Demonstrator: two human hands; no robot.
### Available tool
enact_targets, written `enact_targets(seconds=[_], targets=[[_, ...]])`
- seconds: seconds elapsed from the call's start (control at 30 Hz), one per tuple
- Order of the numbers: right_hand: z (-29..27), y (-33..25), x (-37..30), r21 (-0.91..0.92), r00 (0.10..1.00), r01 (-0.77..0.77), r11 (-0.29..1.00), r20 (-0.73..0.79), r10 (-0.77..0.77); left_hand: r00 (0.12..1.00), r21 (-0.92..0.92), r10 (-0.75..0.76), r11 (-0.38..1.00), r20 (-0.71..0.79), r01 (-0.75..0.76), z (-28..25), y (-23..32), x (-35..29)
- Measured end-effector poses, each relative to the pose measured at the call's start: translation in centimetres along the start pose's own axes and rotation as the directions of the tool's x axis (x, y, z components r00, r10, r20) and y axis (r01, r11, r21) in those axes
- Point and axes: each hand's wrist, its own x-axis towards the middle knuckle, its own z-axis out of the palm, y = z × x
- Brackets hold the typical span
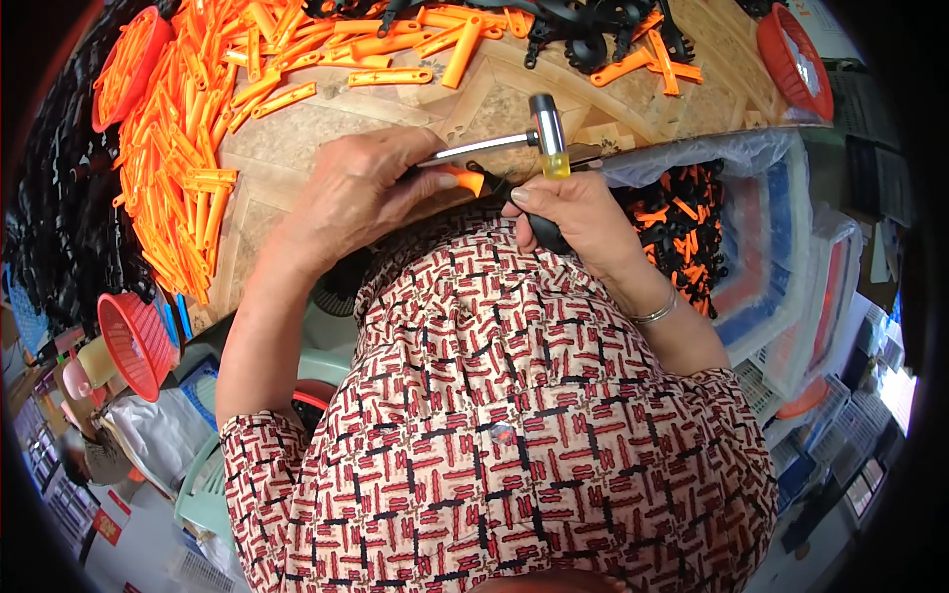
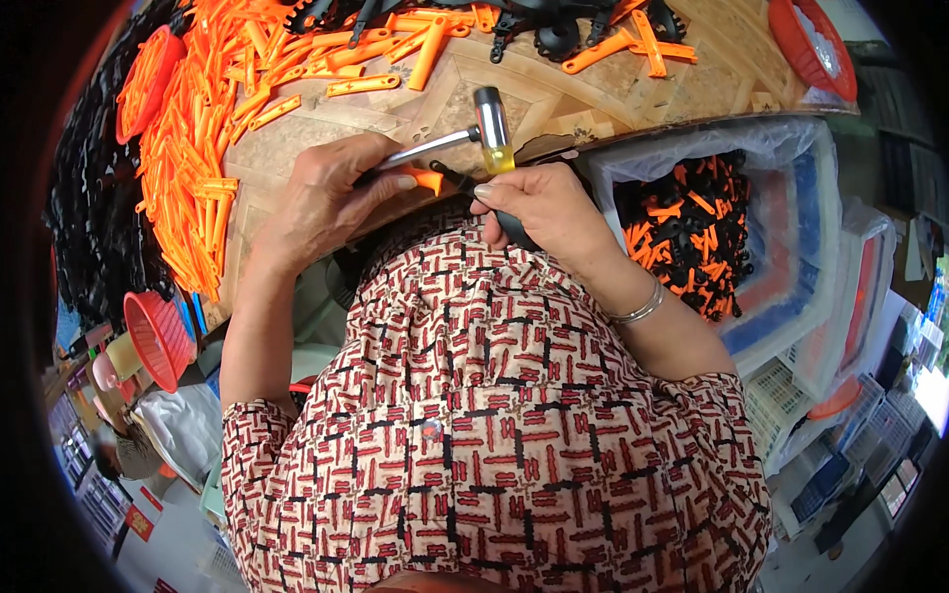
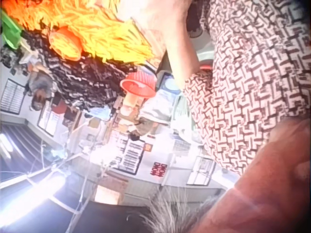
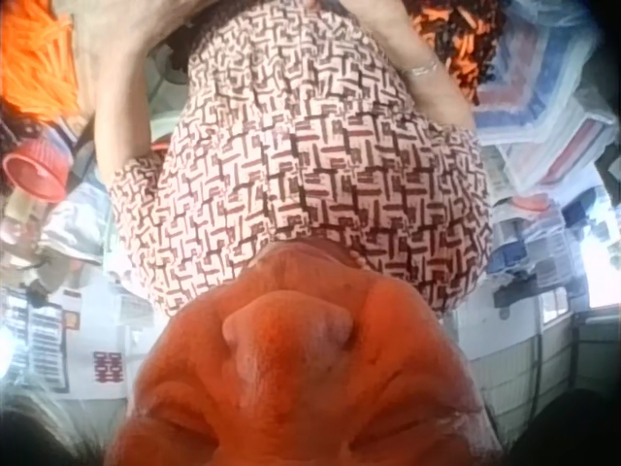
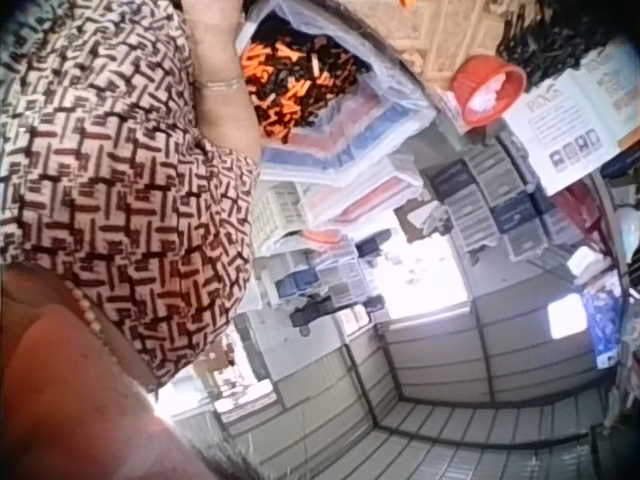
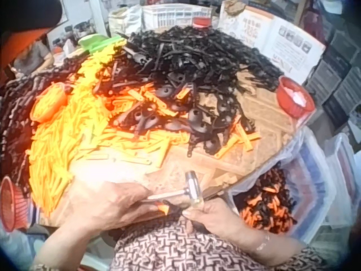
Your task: The person repeatedly picks up orange plastic pieces and black plastic components from a wooden table. Using a small hammer, they tap the orange piece into the black component to join them. The assembled units are placed into a clear plastic bin below the table. This process is repeated continuously throughout the clip.
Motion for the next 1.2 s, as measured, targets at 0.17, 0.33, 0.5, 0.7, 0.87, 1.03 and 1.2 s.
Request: enact_targets(seconds=[0.17, 0.33, 0.5, 0.7, 0.87, 1.03, 1.2], targets=[[0.1, 0.6, 0.0, 0.052, 0.998, 0.063, 0.997, -0.027, -0.062, 0.993, 0.08, 0.117, 0.99, 0.021, -0.118, 0.4, 0.5, 1.0], [0.5, 0.6, 0.2, 0.086, 0.995, 0.093, 0.992, -0.051, -0.089, 0.984, 0.092, 0.176, 0.98, 0.002, -0.175, 0.4, 0.6, 1.7], [0.5, 0.9, 0.1, 0.093, 0.995, 0.104, 0.99, -0.012, -0.103, 0.98, 0.109, 0.192, 0.975, 0.046, -0.196, -0.1, 1.1, 2.1], [1.1, 1.7, -0.1, 0.081, 0.994, 0.106, 0.991, 0.005, -0.107, 0.969, 0.101, 0.242, 0.964, 0.059, -0.247, -0.6, 1.7, 1.9], [1.2, 3.1, 0.0, -0.028, 0.984, 0.173, 0.985, -0.037, -0.174, 0.991, 0.309, 0.068, 0.946, 0.117, -0.101, -0.1, 4.4, 1.8], [2.0, 2.0, -0.6, -0.377, 0.906, 0.357, 0.854, -0.084, -0.416, 0.99, 0.404, -0.047, 0.915, 0.132, -0.011, 0.0, 5.6, 2.3], [2.0, 2.5, -0.2, -0.312, 0.927, 0.323, 0.894, -0.088, -0.366, 0.999, 0.413, 0.006, 0.911, 0.052, -0.027, 0.3, 5.8, 1.3]])
